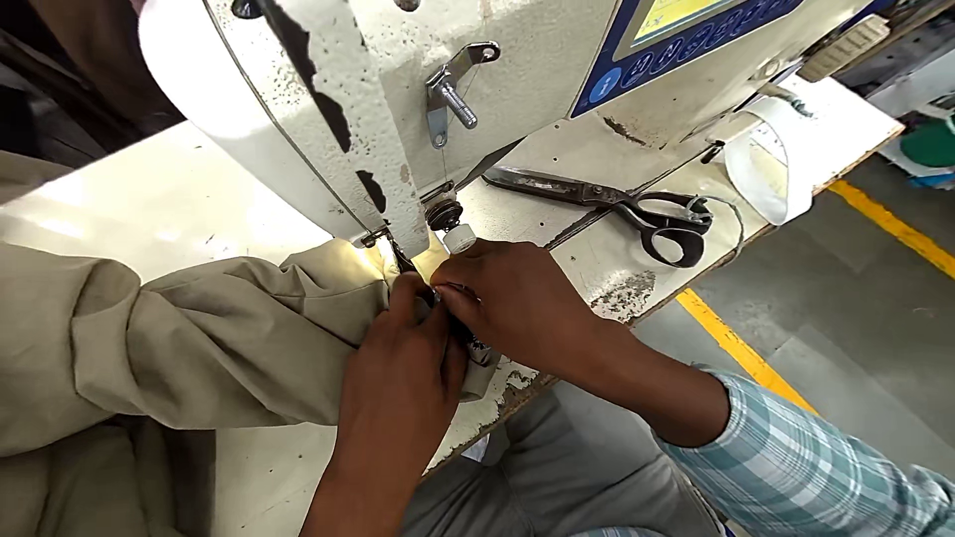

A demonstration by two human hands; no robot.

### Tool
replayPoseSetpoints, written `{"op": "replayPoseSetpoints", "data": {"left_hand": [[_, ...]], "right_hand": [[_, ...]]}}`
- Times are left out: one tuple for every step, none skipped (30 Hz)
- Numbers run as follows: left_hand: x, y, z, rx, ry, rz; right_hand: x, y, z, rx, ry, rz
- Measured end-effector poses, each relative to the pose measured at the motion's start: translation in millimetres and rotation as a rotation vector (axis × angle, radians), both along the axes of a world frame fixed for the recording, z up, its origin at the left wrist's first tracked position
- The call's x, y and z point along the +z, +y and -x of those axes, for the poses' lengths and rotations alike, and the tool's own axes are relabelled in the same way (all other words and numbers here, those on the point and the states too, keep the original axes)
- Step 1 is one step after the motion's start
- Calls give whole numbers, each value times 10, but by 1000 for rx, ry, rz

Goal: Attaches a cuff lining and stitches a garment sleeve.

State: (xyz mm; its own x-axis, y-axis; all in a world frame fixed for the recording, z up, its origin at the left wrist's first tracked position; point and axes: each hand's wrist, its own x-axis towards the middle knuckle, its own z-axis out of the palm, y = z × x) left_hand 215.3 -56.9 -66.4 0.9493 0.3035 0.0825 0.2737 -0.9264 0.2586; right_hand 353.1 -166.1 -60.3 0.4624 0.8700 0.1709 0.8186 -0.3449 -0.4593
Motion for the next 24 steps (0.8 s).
{"op": "replayPoseSetpoints", "data": {"left_hand": [[-8, -4, 2, 4, -12, 1], [-11, -7, 2, 6, -15, -2], [-11, -8, 2, 5, -16, -6], [-10, -8, 2, 2, -15, -13], [-4, -8, -1, -2, -10, -17], [2, -9, -3, -9, -6, -22], [7, -8, -6, -16, -3, -25], [15, -6, -10, -21, 2, -26], [23, -4, -18, -26, 4, -27], [31, -2, -27, -31, 3, -27], [40, -1, -35, -34, 9, -23], [47, 2, -40, -33, 15, -19], [48, 6, -42, -33, 17, -17], [49, 7, -38, -30, 21, -16], [48, 7, -35, -32, 19, -17], [44, 6, -33, -36, 12, -20], [40, 4, -34, -42, 6, -21], [38, 7, -34, -49, 3, -24], [39, 12, -34, -57, 3, -29], [40, 17, -34, -60, 1, -31], [34, 20, -35, -62, -4, -32], [23, 24, -37, -62, -20, -34], [15, 26, -31, -60, -28, -34], [9, 27, -23, -58, -30, -31]], "right_hand": [[14, 11, -3, 16, -2, 23], [28, 22, -7, 33, 4, 47], [39, 33, -11, 49, 15, 69], [51, 44, -14, 59, 24, 88], [68, 54, -18, 67, 32, 108], [85, 65, -18, 73, 34, 134], [99, 73, -16, 79, 31, 161], [118, 79, -15, 85, 27, 189], [135, 77, -24, 87, 23, 204], [153, 63, -51, 79, 32, 201], [162, 42, -102, 50, 50, 179], [162, 20, -169, 4, 68, 133], [139, 8, -237, -43, 48, 58], [123, 9, -290, -78, 26, -7], [97, 20, -314, -86, 1, -69], [51, 39, -313, -65, -21, -134], [-16, 58, -299, -29, -45, -183], [-96, 72, -293, 3, -69, -189], [-184, 83, -306, 15, -91, -160], [-268, 89, -339, 12, -103, -153], [-318, 88, -377, 5, -108, -144], [-323, 85, -404, 2, -111, -124], [-311, 86, -409, 8, -115, -109], [-301, 84, -394, 16, -122, -101]]}}
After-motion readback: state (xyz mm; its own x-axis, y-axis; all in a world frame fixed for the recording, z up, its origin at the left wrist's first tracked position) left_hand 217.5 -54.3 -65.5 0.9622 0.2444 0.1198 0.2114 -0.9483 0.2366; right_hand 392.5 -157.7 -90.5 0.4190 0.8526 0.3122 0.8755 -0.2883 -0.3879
